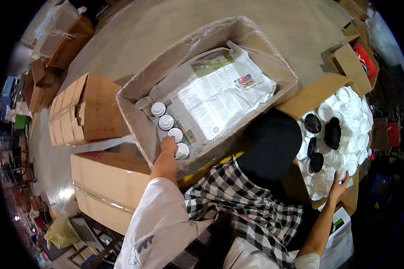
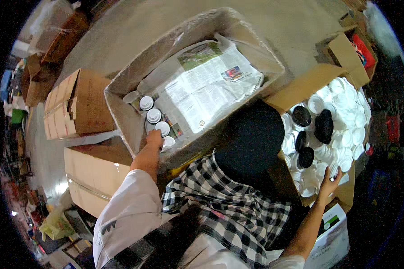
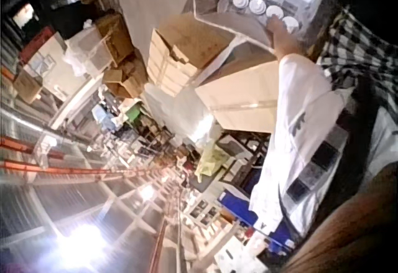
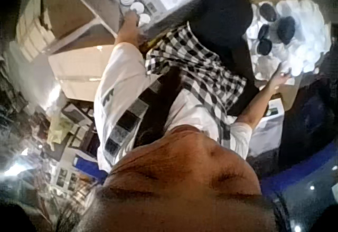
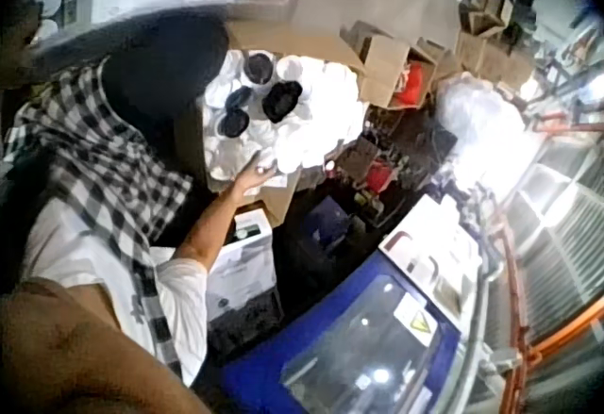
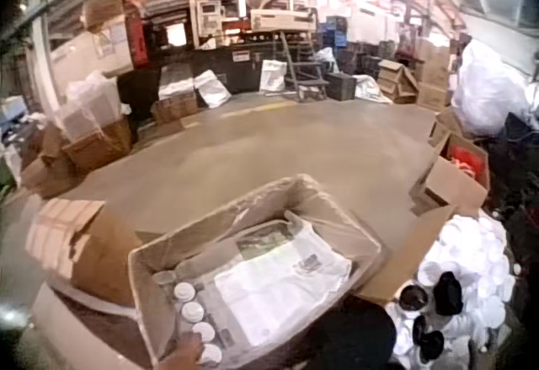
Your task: The person sits on the floor and repeatedly picks up white plastic cups and black lids, then presses the lids onto the cups. The person places the assembled cups into a cardboard box lined with newspaper.
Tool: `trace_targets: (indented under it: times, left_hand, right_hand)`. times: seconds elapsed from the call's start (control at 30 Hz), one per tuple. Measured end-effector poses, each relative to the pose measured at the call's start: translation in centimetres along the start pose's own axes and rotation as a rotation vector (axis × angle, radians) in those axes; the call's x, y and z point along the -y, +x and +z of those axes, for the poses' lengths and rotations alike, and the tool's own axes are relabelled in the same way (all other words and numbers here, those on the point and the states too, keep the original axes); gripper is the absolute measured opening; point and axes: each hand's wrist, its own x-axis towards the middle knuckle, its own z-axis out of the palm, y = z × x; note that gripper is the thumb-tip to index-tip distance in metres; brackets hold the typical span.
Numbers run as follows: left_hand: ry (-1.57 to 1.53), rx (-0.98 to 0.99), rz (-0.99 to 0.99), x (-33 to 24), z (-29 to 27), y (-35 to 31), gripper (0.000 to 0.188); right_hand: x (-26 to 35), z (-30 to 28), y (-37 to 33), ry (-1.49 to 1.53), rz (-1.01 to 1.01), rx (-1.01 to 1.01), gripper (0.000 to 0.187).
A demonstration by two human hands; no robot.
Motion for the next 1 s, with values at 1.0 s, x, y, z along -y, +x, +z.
trace_targets:
  times: [1.0]
  left_hand:
    - [0.423, -0.228, 1.585, -51.7, -20.6, -12.1, 0.063]
  right_hand:
    - [8.0, -5.7, 2.9, 1.683, 0.563, 0.422, 0.068]
